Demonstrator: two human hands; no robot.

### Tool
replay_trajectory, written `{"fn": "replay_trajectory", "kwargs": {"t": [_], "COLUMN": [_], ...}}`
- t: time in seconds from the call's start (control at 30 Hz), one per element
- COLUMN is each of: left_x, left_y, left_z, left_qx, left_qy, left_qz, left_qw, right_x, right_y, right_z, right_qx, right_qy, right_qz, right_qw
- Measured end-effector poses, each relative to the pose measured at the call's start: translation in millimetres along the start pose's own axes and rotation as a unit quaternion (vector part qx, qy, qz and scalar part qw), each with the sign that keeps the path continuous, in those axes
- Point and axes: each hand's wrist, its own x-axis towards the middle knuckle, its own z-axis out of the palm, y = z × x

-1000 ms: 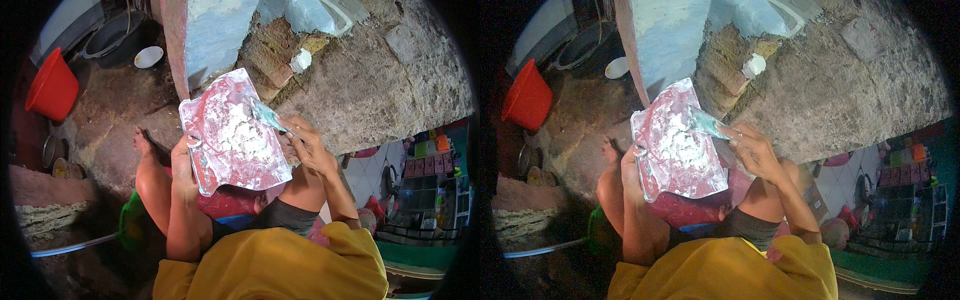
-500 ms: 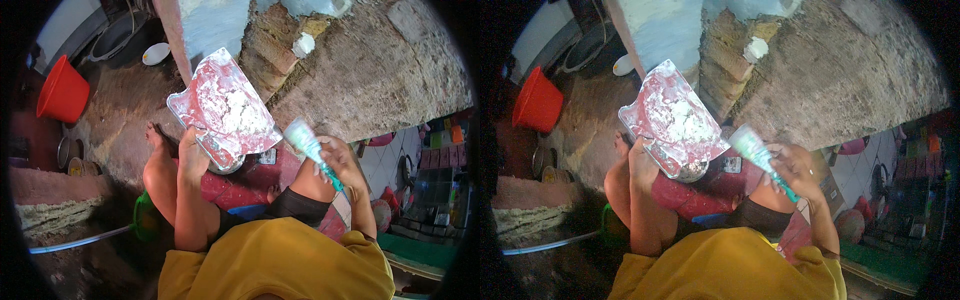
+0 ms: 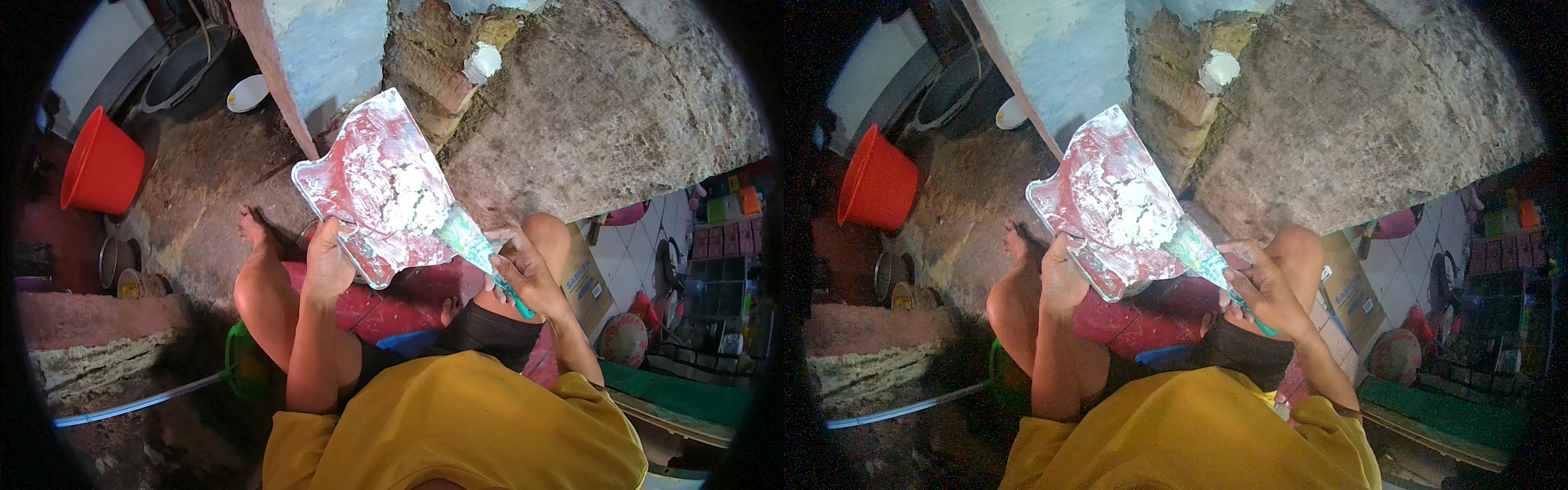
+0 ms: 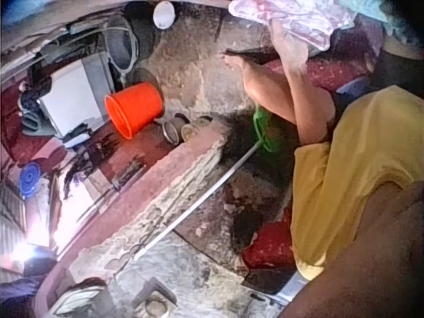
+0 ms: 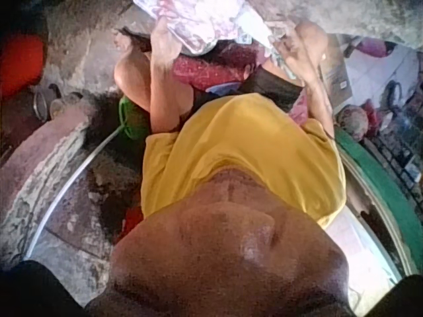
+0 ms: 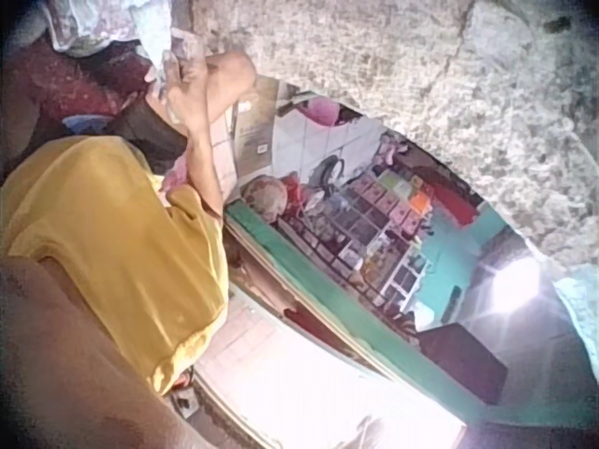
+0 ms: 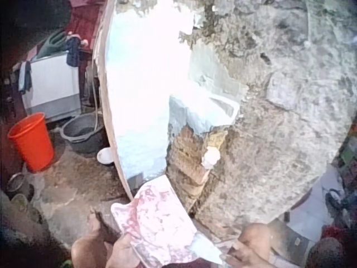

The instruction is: The person applies a plaster-like material to a wall using a putty knife and a hawk.

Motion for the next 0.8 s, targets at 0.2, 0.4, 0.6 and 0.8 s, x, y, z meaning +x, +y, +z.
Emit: {"fn": "replay_trajectory", "kwargs": {"t": [0.2,0.4,0.6,0.8], "left_x": [-1,1,3,2], "left_y": [4,2,8,8], "left_z": [-1,6,6,10], "left_qx": [0.048,0.042,0.098,0.117], "left_qy": [0.002,0.017,0.045,0.057], "left_qz": [-0.030,-0.031,-0.074,-0.086], "left_qw": [0.998,0.998,0.991,0.988], "right_x": [2,6,6,9], "right_y": [-8,-10,-22,-54], "right_z": [7,0,-18,-23], "right_qx": [0.032,-0.096,-0.433,-0.626], "right_qy": [0.022,0.061,0.060,-0.034], "right_qz": [0.000,-0.075,-0.243,-0.288], "right_qw": [0.999,0.991,0.866,0.724]}}
